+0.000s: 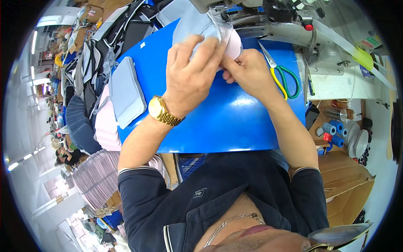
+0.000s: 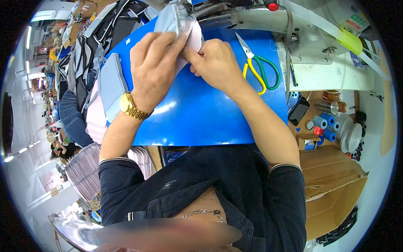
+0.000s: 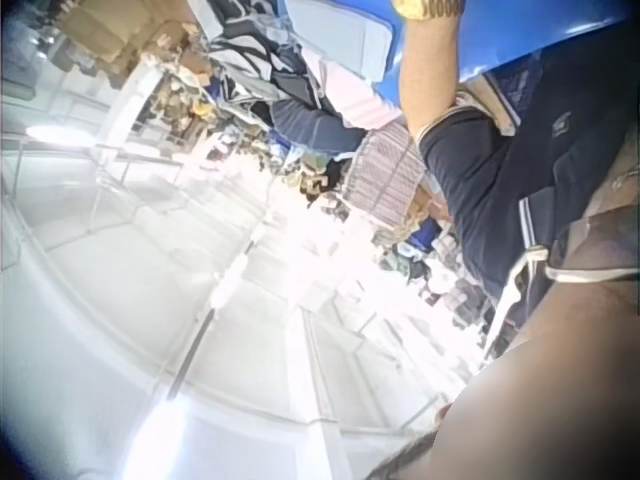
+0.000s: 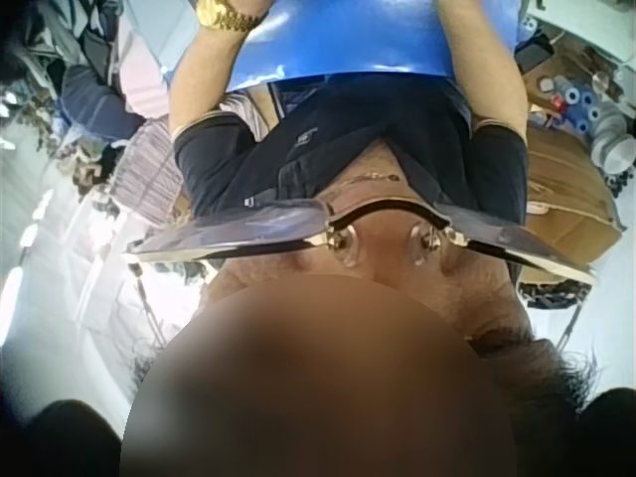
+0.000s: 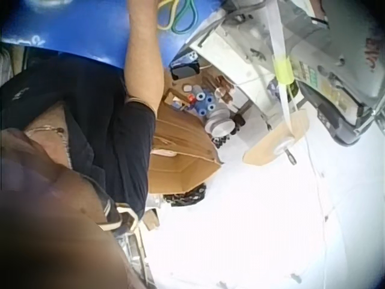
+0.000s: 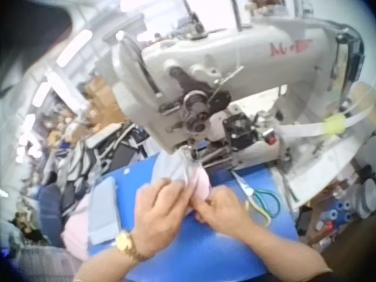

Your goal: Preparing, aligning, and sewing leather or fabric items using an industrial sewing machine.

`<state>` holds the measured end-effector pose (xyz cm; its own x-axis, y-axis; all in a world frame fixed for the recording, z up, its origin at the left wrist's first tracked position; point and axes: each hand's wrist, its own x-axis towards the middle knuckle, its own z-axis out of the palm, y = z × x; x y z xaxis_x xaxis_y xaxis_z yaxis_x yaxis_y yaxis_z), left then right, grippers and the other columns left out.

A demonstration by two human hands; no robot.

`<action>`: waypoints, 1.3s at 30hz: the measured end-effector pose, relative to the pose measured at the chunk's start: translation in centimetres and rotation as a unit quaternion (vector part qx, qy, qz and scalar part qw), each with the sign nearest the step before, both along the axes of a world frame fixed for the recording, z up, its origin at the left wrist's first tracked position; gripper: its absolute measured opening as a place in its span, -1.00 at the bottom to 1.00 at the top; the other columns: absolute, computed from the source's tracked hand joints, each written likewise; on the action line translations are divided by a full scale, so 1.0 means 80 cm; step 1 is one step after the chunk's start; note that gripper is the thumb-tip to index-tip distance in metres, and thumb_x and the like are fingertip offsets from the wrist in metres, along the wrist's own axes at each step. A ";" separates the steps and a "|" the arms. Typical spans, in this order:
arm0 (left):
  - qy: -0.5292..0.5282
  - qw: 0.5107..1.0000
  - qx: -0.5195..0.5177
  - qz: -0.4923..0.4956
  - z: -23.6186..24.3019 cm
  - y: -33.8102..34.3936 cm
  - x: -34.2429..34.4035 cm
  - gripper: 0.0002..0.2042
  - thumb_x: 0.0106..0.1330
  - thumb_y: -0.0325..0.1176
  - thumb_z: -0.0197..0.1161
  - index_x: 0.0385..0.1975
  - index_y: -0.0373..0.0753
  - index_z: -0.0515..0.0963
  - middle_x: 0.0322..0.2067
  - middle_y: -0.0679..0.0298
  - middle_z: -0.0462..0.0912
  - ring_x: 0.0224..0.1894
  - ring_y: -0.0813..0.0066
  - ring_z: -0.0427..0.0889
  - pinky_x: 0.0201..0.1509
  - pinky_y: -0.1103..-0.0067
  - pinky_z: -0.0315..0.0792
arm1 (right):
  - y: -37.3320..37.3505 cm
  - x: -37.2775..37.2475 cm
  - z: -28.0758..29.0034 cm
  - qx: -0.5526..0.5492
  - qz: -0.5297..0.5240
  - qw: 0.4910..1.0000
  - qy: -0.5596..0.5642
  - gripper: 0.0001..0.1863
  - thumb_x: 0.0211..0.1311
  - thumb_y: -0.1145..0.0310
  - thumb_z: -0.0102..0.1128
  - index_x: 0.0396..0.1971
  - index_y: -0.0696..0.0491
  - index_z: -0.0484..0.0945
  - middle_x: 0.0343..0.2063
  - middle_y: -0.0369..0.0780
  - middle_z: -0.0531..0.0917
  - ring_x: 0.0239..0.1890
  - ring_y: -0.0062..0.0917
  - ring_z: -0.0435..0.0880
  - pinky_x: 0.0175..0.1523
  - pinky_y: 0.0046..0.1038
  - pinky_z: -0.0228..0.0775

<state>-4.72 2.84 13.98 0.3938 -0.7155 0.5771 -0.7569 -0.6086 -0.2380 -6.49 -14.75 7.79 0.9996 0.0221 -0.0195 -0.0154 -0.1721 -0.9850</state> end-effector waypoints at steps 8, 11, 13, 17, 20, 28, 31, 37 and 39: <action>0.142 0.983 -0.111 0.026 -0.022 -0.025 -0.015 -0.73 0.29 -0.47 0.41 -0.02 -0.12 0.76 -0.18 0.31 0.70 -0.18 0.31 0.58 -0.10 0.41 0.39 | -0.001 0.007 -0.037 0.018 0.057 0.998 -0.018 -0.47 0.49 0.12 0.08 -0.46 0.28 0.76 -0.50 -0.02 0.78 -0.42 -0.30 0.82 -0.20 -0.31 0.64; 0.137 0.979 -0.146 0.035 -0.031 -0.032 -0.009 -0.74 0.31 -0.49 0.40 -0.02 -0.13 0.77 -0.19 0.27 0.70 -0.20 0.32 0.58 -0.11 0.42 0.40 | 0.001 0.019 -0.047 0.071 0.071 0.995 -0.020 -0.47 0.51 0.12 0.04 -0.41 0.28 0.75 -0.52 -0.01 0.77 -0.45 -0.28 0.79 -0.24 -0.29 0.61; 0.134 0.974 -0.179 0.047 -0.038 -0.038 0.001 -0.75 0.31 -0.51 0.38 -0.03 -0.15 0.77 -0.19 0.24 0.70 -0.20 0.30 0.58 -0.10 0.43 0.42 | 0.007 0.028 -0.052 0.096 0.058 0.993 -0.044 -0.46 0.52 0.11 0.04 -0.42 0.30 0.71 -0.55 0.00 0.74 -0.47 -0.28 0.77 -0.26 -0.28 0.59; 0.111 0.965 -0.228 0.072 -0.049 -0.053 0.021 -0.77 0.31 -0.54 0.38 -0.06 -0.21 0.77 -0.19 0.17 0.70 -0.22 0.26 0.59 -0.12 0.44 0.48 | 0.020 0.048 -0.063 0.097 0.023 0.991 -0.087 -0.45 0.53 0.11 0.04 -0.48 0.31 0.63 -0.61 0.00 0.67 -0.51 -0.34 0.72 -0.33 -0.28 0.52; 0.103 0.954 -0.278 0.050 -0.053 -0.063 0.034 -0.81 0.25 -0.51 0.39 -0.15 -0.27 0.75 -0.16 0.15 0.68 -0.21 0.21 0.58 -0.12 0.36 0.46 | 0.027 0.056 -0.066 0.152 0.012 0.983 -0.098 -0.45 0.54 0.11 0.07 -0.52 0.30 0.58 -0.64 -0.02 0.62 -0.55 -0.41 0.63 -0.38 -0.30 0.46; 0.181 0.950 -0.243 0.080 -0.023 -0.069 0.023 -0.83 0.26 -0.43 0.41 -0.20 -0.33 0.73 -0.11 -0.01 0.64 -0.06 0.05 0.60 0.03 0.31 0.50 | 0.007 0.043 -0.045 0.273 0.048 0.959 -0.055 -0.59 0.48 0.21 0.17 -0.54 0.19 0.56 -0.64 -0.28 0.61 -0.57 -0.61 0.53 -0.42 -0.42 0.40; 0.206 0.956 -0.193 0.077 -0.006 -0.058 0.027 -0.80 0.34 -0.38 0.35 -0.12 -0.31 0.74 -0.04 -0.04 0.63 0.01 0.06 0.62 0.08 0.33 0.50 | -0.027 0.046 -0.029 0.254 0.111 0.960 -0.030 -0.69 0.42 0.28 0.23 -0.52 0.13 0.58 -0.58 -0.39 0.62 -0.53 -0.71 0.52 -0.41 -0.51 0.40; 0.253 0.944 -0.200 0.069 -0.002 -0.049 0.015 -0.74 0.42 -0.33 0.25 0.00 -0.23 0.75 0.07 -0.06 0.60 0.08 0.08 0.61 0.16 0.34 0.46 | -0.066 -0.003 -0.010 0.113 0.210 0.971 0.004 -0.84 0.23 0.44 0.30 -0.51 0.18 0.66 -0.60 -0.44 0.62 -0.45 -0.86 0.48 -0.40 -0.64 0.31; 0.274 0.939 -0.201 0.063 -0.006 -0.047 -0.028 -0.70 0.40 -0.31 0.25 0.03 -0.22 0.74 0.11 -0.04 0.58 0.12 0.10 0.58 0.17 0.32 0.45 | -0.069 -0.041 -0.010 0.136 0.242 0.960 0.037 -0.77 0.29 0.34 0.37 -0.49 0.17 0.71 -0.60 -0.36 0.68 -0.47 -0.78 0.60 -0.37 -0.62 0.42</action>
<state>-6.95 -0.89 13.52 0.7768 -0.4111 0.4771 -0.6148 -0.6591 0.4331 -9.77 -20.28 7.02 0.8673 0.4975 -0.0187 -0.0705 0.0856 -0.9938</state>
